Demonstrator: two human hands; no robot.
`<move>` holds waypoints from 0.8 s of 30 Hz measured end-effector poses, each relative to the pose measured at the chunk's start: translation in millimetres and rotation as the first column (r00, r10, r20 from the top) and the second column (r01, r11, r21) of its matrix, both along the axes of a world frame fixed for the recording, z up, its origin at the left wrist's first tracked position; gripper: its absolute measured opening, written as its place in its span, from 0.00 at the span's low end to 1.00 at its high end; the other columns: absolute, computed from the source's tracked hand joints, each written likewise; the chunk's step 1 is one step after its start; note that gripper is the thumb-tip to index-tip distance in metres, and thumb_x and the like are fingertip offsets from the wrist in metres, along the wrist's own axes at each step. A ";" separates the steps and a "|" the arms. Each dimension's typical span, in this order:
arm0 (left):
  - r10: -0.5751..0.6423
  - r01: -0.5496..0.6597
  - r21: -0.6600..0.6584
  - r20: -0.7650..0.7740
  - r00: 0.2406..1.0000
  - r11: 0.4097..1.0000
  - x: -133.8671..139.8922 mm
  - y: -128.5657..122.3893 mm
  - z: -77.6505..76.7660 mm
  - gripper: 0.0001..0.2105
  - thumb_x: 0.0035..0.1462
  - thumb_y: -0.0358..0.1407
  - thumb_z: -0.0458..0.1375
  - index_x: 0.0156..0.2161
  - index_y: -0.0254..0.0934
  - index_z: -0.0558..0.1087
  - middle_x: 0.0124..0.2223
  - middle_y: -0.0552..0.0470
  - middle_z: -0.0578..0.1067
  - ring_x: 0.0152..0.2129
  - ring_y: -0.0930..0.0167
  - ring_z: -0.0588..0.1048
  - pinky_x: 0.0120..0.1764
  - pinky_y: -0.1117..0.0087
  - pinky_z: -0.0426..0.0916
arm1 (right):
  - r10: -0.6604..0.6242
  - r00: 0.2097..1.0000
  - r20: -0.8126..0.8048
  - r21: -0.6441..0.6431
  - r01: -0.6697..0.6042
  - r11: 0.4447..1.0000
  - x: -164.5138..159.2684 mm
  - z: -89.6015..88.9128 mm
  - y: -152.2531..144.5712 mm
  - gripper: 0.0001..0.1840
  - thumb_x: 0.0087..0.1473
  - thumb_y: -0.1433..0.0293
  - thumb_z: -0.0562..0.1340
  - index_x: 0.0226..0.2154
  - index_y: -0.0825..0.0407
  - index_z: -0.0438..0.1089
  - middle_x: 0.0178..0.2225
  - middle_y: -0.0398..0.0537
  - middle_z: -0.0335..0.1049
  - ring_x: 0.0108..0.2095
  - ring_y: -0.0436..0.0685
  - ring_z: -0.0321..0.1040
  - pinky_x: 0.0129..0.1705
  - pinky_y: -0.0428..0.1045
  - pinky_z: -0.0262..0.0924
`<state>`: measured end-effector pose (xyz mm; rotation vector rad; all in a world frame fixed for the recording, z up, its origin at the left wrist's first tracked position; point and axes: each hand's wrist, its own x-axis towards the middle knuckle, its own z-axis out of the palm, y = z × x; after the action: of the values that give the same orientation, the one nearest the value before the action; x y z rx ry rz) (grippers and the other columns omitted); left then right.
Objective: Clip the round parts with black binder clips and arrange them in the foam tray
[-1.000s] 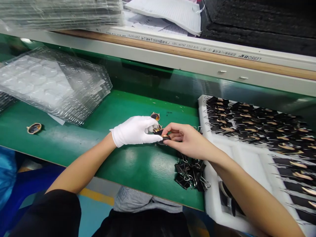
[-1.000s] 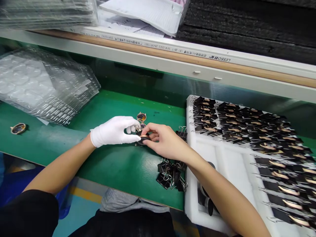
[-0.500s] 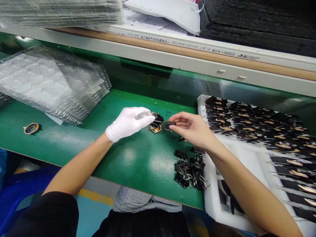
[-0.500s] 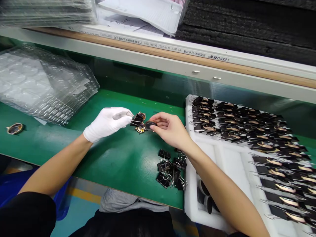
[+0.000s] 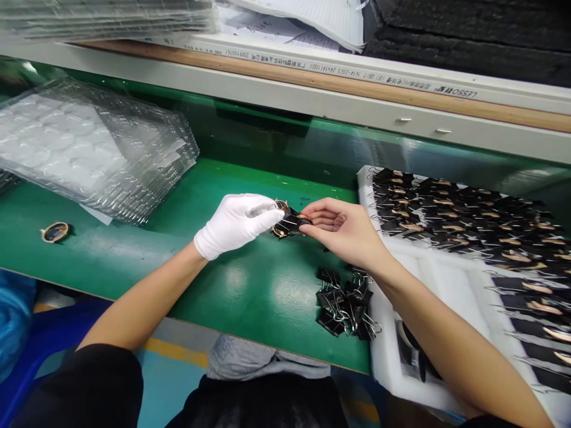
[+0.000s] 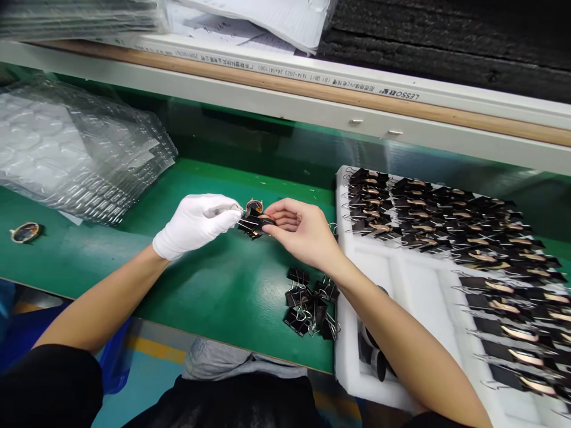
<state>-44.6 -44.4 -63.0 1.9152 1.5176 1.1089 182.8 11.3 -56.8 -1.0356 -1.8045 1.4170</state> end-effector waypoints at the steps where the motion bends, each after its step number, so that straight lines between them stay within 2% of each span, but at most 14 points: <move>1: 0.001 -0.001 -0.001 0.006 1.000 1.000 0.9 -0.4 0.1 0.17 0.64 0.46 0.58 0.30 0.36 0.79 0.32 0.51 0.80 0.28 0.72 0.74 0.35 0.71 0.68 | -0.004 1.000 -0.003 -0.004 0.004 1.000 -0.5 -0.4 -0.7 0.16 0.44 0.64 0.76 0.36 0.50 0.76 0.36 0.48 0.79 0.35 0.56 0.76 0.41 0.54 0.75; 7: 0.008 -0.004 -0.043 0.091 0.996 0.999 1.3 -1.1 -0.9 0.15 0.62 0.45 0.60 0.35 0.35 0.80 0.33 0.51 0.80 0.28 0.72 0.75 0.34 0.72 0.69 | 0.006 1.000 -0.011 -0.027 -0.007 1.000 -0.9 -1.8 -1.8 0.18 0.42 0.65 0.77 0.36 0.50 0.75 0.35 0.47 0.78 0.34 0.55 0.75 0.41 0.53 0.75; 9: -0.031 0.041 -0.074 0.123 0.992 0.996 -2.0 1.7 -4.9 0.18 0.63 0.49 0.59 0.41 0.35 0.80 0.34 0.50 0.80 0.27 0.72 0.75 0.34 0.72 0.70 | 0.011 1.000 -0.016 -0.031 -0.011 0.999 0.1 -0.1 0.5 0.19 0.42 0.65 0.77 0.36 0.51 0.74 0.35 0.47 0.78 0.34 0.55 0.75 0.41 0.53 0.75; 12: -0.064 0.073 -0.086 0.100 0.993 0.994 -6.1 8.1 -16.1 0.24 0.69 0.51 0.50 0.54 0.34 0.76 0.37 0.49 0.80 0.28 0.72 0.76 0.37 0.69 0.72 | -0.062 0.991 -0.122 -0.083 0.052 0.995 3.4 6.6 7.3 0.24 0.42 0.64 0.78 0.42 0.49 0.74 0.37 0.46 0.78 0.36 0.56 0.76 0.45 0.56 0.75; 15: -0.022 0.022 0.001 -0.125 0.992 1.000 -2.3 12.4 -30.0 0.22 0.70 0.47 0.50 0.57 0.35 0.73 0.39 0.49 0.81 0.33 0.69 0.77 0.42 0.66 0.70 | -0.160 0.939 -0.305 -0.275 0.074 0.958 8.7 16.1 15.9 0.27 0.40 0.64 0.78 0.43 0.46 0.72 0.40 0.44 0.78 0.43 0.59 0.77 0.53 0.58 0.73; 18: -0.058 0.110 0.102 -0.418 0.907 0.989 13.4 11.8 -38.9 0.17 0.70 0.43 0.51 0.54 0.35 0.75 0.36 0.49 0.80 0.35 0.67 0.77 0.42 0.64 0.67 | -0.193 0.909 -0.368 -0.417 0.024 0.908 13.9 23.1 22.4 0.23 0.39 0.64 0.79 0.37 0.46 0.73 0.42 0.44 0.78 0.50 0.60 0.75 0.55 0.57 0.71; 22: -0.158 0.271 0.068 -0.668 0.727 0.960 54.6 10.9 -38.0 0.20 0.73 0.47 0.46 0.42 0.37 0.77 0.32 0.48 0.78 0.32 0.65 0.77 0.37 0.64 0.64 | -0.240 0.912 -0.333 -0.380 0.103 0.919 17.2 27.1 25.4 0.24 0.38 0.62 0.78 0.38 0.45 0.73 0.45 0.45 0.78 0.46 0.58 0.74 0.46 0.53 0.71; 24: -0.191 0.323 0.046 -0.724 0.663 0.945 80.6 14.5 -35.7 0.21 0.71 0.50 0.48 0.44 0.36 0.76 0.33 0.46 0.78 0.32 0.62 0.77 0.35 0.63 0.63 | -0.266 0.899 -0.347 -0.363 0.132 0.922 18.0 29.2 25.5 0.25 0.37 0.62 0.78 0.38 0.45 0.72 0.45 0.45 0.78 0.43 0.55 0.74 0.45 0.52 0.70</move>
<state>36.0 -29.9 -98.7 2.7900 1.4367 0.3547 200.8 36.8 -27.6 -0.9808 -1.1610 1.6907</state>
